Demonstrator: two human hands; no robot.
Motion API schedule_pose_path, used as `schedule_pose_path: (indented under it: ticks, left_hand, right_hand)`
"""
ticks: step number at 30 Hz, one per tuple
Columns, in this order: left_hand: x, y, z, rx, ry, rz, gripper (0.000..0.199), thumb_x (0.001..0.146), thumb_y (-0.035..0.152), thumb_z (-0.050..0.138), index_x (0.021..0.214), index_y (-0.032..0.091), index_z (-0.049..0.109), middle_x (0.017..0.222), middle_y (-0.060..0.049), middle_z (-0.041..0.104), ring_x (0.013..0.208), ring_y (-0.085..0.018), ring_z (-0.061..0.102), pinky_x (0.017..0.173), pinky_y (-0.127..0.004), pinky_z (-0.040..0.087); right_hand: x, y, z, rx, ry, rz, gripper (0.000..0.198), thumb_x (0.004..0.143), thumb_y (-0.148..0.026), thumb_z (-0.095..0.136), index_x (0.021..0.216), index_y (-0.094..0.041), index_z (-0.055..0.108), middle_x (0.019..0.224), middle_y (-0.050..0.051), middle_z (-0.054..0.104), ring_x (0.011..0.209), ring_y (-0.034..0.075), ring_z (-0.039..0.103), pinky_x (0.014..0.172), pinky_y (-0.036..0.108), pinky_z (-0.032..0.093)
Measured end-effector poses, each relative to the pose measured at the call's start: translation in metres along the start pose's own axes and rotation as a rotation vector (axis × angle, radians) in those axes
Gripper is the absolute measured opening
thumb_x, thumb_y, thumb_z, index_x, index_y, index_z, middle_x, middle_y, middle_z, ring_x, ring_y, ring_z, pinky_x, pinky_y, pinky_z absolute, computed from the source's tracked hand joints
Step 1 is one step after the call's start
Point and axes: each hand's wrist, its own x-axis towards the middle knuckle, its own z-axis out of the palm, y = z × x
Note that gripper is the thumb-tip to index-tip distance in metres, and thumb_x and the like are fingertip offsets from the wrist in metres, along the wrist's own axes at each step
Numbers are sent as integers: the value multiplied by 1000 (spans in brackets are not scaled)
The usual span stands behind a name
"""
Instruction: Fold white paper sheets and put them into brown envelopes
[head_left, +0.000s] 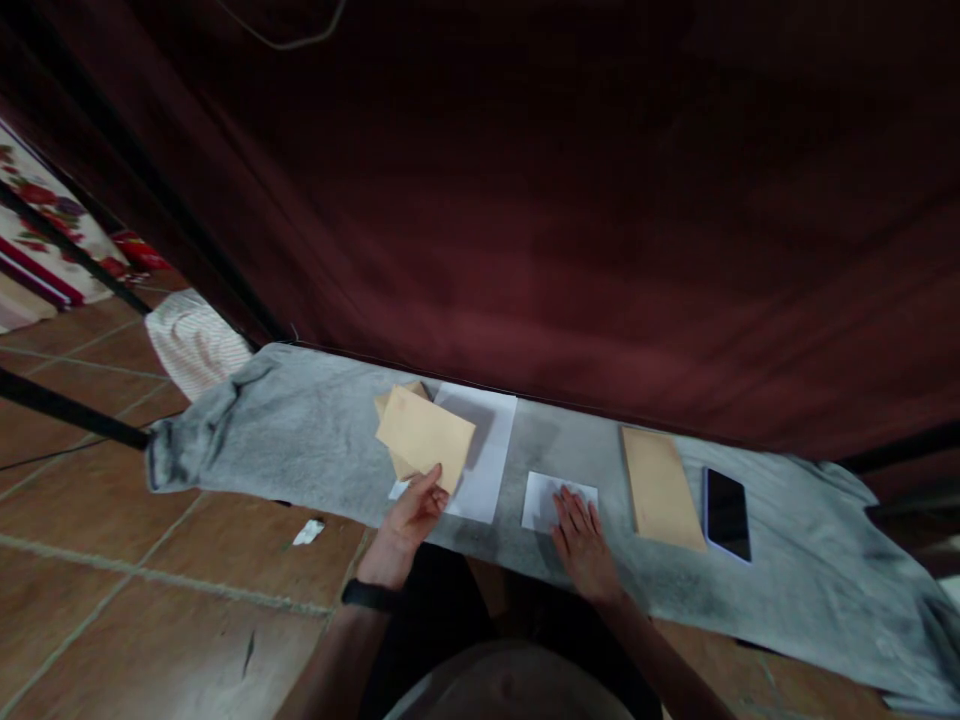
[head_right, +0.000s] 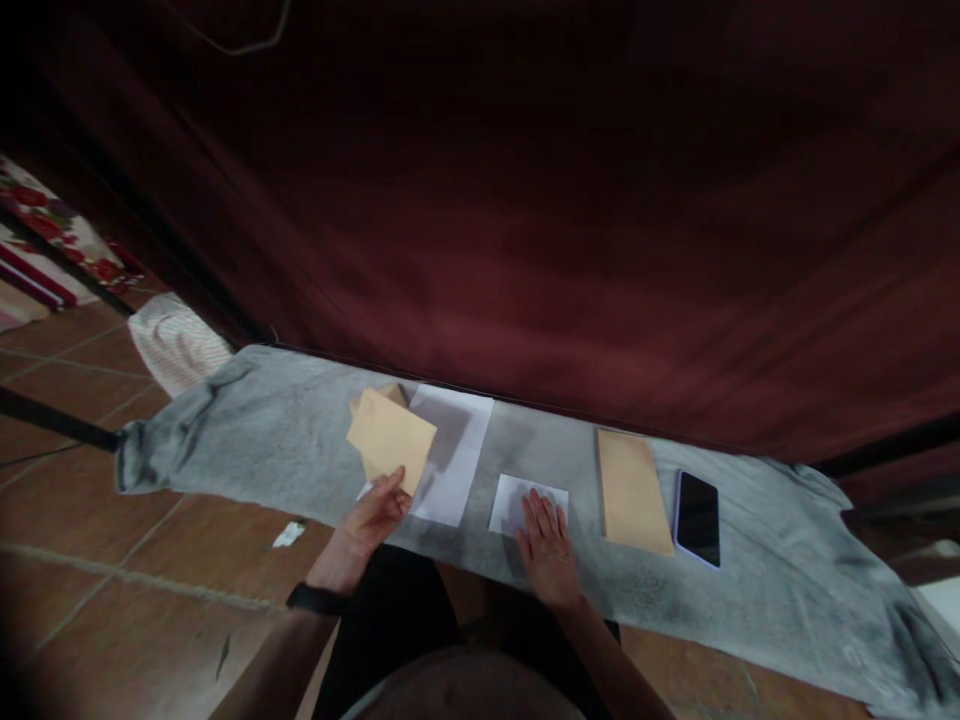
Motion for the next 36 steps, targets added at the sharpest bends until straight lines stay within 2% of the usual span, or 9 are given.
schedule_pose_path:
  ticks: [5,11,15,20,26,28,30,33,36]
  left_hand:
    - [-11,-76,11,122,-97,-35,36,66,10,88,68,19,53,61,9,60,46,-3,55,48,-15,46]
    - [-8,-113,4,249,-117,-32,36,59,22,92,70,21,57,76,4,69,62,-8,65,60,-20,55]
    - [-7,-123,-1,359,-194,-26,32,64,32,90,79,21,64,82,1,72,71,-11,68,64,-24,57]
    - [-12,-133,-2,585,-315,61,36,73,52,81,90,23,69,90,-4,75,83,-20,71,69,-32,60]
    - [-38,-135,-11,887,-543,-65,40,84,59,67,90,19,71,84,-8,75,76,-22,71,67,-35,59]
    - [-44,-128,-8,1139,-621,138,38,88,55,64,97,19,72,90,-10,75,83,-25,72,73,-39,59]
    - [-43,-116,0,1412,-635,561,43,87,48,67,121,21,67,121,-14,71,112,-31,67,94,-46,55]
    - [-28,-95,18,1839,-616,1117,88,78,44,77,154,23,38,166,-18,26,153,-41,23,121,-60,23]
    - [-7,-80,29,2063,-716,1285,110,70,48,84,160,25,25,170,-19,7,155,-42,10,122,-64,10]
  right_hand:
    - [43,-54,-4,721,-9,340,54,102,-50,41,148,-23,49,149,12,55,137,27,53,113,49,46]
    - [74,-75,-8,1243,-55,583,41,84,-51,61,111,-22,72,100,5,76,87,24,71,77,36,60]
    - [68,-66,-18,1377,-84,688,36,74,-46,70,96,-19,74,88,3,76,76,21,69,69,32,56]
    - [62,-57,-23,1411,-126,698,40,73,-46,72,103,-19,73,88,3,76,73,20,68,63,29,53]
    - [58,-36,-11,1043,-13,524,22,78,-35,62,92,-23,75,87,0,76,90,24,68,89,40,54]
    - [55,-30,-9,983,8,522,24,79,-32,57,95,-23,74,90,1,75,93,24,67,92,41,53]
    - [52,-27,-8,956,3,512,28,79,-30,55,99,-22,73,94,2,75,95,24,67,93,40,53]
    - [47,-26,-9,955,-29,479,31,81,-30,55,105,-22,73,100,3,75,98,24,67,93,39,53]
    - [43,-27,-14,964,-50,450,34,83,-29,54,111,-22,72,107,4,75,100,24,67,95,39,52]
